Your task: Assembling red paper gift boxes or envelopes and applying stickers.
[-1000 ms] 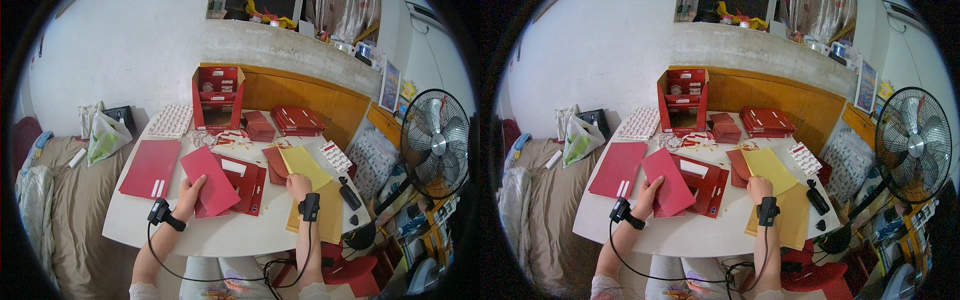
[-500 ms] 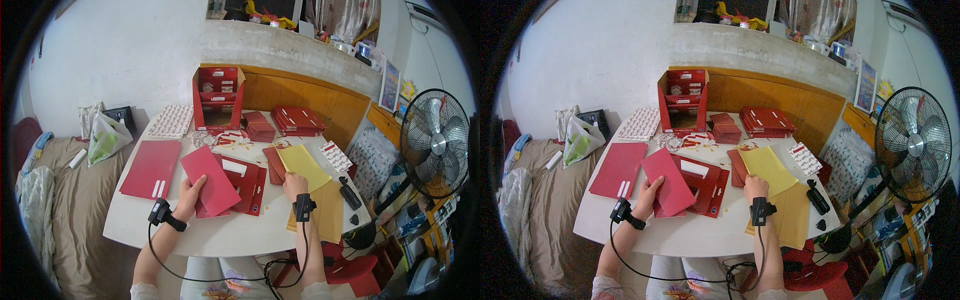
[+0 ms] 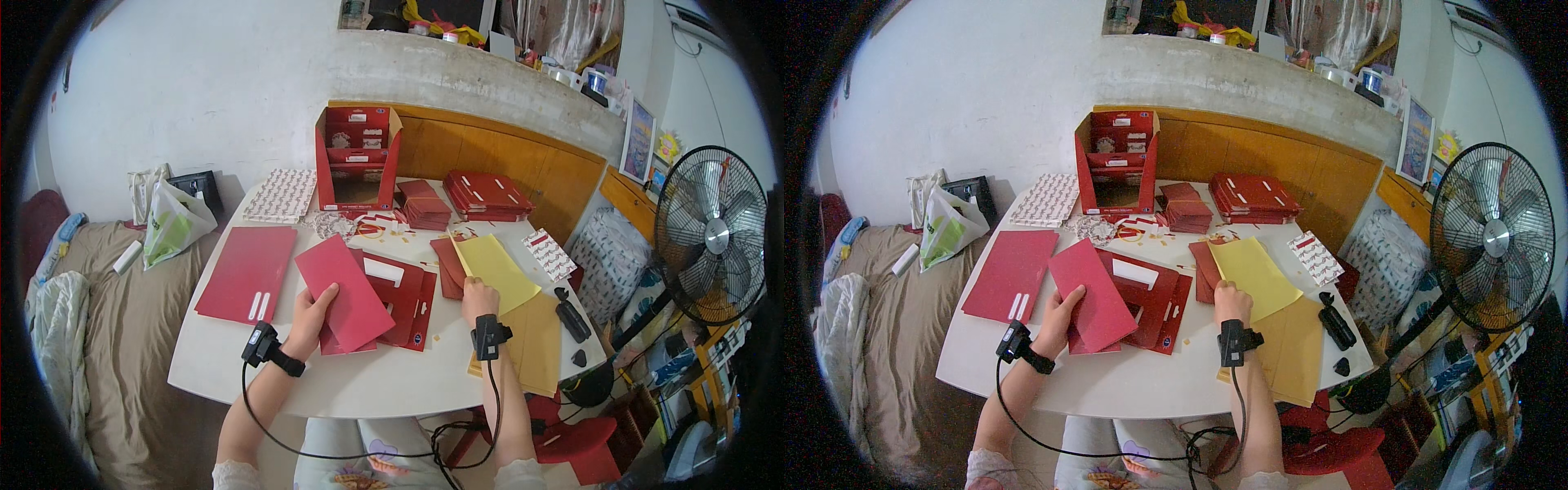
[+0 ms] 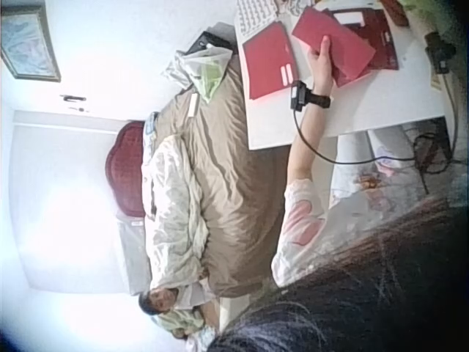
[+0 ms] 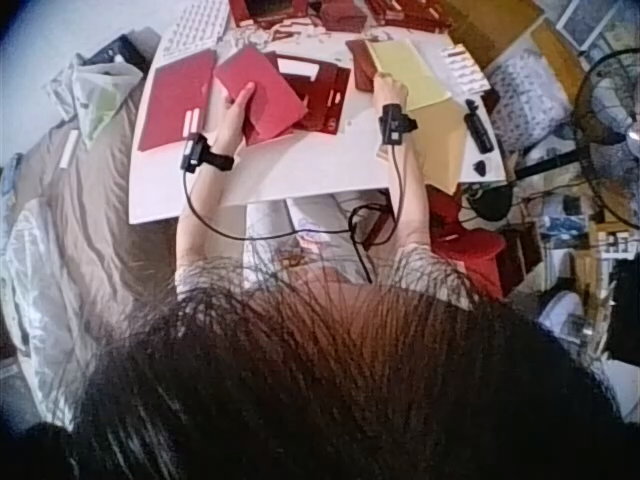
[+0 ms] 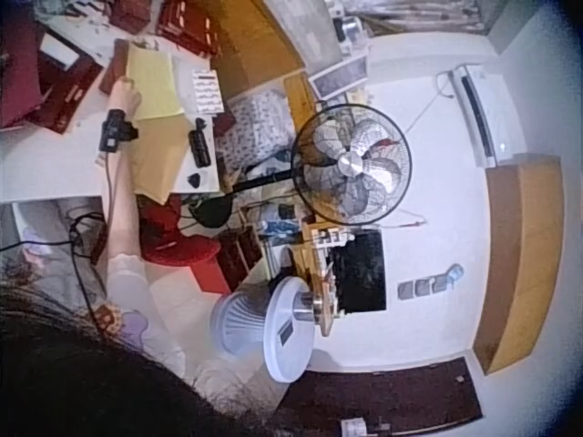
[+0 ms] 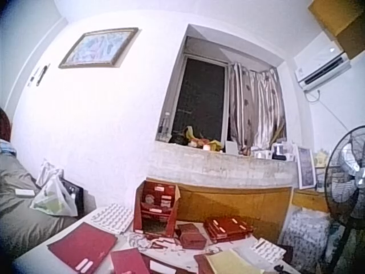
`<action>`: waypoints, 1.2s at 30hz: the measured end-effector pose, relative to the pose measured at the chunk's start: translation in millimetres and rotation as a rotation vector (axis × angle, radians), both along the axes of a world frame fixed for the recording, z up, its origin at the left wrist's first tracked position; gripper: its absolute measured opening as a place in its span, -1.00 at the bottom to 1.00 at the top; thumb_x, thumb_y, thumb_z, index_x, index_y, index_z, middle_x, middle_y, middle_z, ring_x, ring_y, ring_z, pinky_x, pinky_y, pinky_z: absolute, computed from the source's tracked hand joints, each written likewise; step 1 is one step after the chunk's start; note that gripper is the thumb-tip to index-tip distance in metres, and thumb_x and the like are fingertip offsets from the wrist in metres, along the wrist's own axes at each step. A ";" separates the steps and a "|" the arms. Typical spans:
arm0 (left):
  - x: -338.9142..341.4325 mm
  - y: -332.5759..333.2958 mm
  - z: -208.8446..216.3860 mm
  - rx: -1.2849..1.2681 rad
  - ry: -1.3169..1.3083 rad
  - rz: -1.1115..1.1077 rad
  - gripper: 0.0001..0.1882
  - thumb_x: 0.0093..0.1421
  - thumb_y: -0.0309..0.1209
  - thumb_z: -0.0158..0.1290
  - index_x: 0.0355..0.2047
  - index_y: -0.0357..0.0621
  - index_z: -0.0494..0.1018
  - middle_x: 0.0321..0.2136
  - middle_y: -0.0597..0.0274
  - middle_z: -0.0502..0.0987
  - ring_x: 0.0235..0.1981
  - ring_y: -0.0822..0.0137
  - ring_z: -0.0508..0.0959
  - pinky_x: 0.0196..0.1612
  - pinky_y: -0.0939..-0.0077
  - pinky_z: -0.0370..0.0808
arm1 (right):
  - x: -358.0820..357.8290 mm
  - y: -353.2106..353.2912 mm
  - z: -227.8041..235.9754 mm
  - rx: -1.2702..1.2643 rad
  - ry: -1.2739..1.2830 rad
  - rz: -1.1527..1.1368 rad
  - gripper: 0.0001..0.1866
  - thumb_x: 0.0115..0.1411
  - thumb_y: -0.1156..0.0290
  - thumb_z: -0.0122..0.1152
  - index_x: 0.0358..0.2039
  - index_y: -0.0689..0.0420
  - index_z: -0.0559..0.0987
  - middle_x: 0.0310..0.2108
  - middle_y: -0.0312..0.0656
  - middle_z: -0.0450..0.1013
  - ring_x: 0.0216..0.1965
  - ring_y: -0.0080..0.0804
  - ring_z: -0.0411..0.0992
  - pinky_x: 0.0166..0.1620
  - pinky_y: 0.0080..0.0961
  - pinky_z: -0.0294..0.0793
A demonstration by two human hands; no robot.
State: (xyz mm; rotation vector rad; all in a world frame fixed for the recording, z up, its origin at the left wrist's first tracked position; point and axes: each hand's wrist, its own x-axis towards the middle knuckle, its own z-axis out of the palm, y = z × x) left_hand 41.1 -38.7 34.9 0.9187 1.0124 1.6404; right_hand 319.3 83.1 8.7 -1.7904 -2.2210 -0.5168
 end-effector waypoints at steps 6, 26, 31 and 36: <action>-0.8 -2.4 1.8 -0.014 -0.004 0.013 -0.69 0.11 -0.35 -0.05 -0.22 -0.36 0.29 -0.34 0.16 0.43 -0.37 0.46 0.45 -0.31 0.61 0.41 | 2.9 -6.7 14.3 0.183 0.172 -0.036 -0.91 -0.05 0.44 0.04 -0.49 0.14 0.45 -0.24 -0.14 0.32 -0.24 -0.24 0.34 -0.22 -0.32 0.34; -3.6 0.5 -7.1 -0.016 -0.251 -0.134 -0.71 0.12 -0.33 -0.06 -0.19 -0.22 0.29 -0.27 0.25 0.43 -0.27 0.46 0.45 -0.19 0.54 0.40 | -63.4 -70.3 35.1 0.643 0.430 0.984 -0.88 -0.15 0.58 0.12 -0.52 0.16 0.43 -0.39 -0.26 0.39 -0.61 -0.44 0.31 -0.56 -0.53 0.34; -6.7 -3.3 -1.1 0.051 -0.432 -0.253 -0.69 0.13 -0.26 -0.10 -0.18 -0.17 0.28 -0.23 0.26 0.42 -0.22 0.42 0.44 -0.13 0.49 0.38 | -66.0 -73.1 33.6 0.681 0.208 0.984 -0.90 -0.18 0.55 0.10 -0.57 0.15 0.41 -0.35 -0.27 0.39 -0.47 -0.49 0.30 -0.45 -0.59 0.34; -9.7 -5.4 -0.2 0.130 -0.486 -0.280 -0.66 0.13 -0.23 -0.10 -0.17 -0.18 0.28 -0.22 0.26 0.42 -0.21 0.39 0.44 -0.10 0.45 0.35 | -67.5 -81.6 39.7 0.727 0.162 1.025 -0.91 -0.17 0.53 0.09 -0.56 0.13 0.43 -0.32 -0.26 0.41 -0.38 -0.46 0.31 -0.34 -0.57 0.35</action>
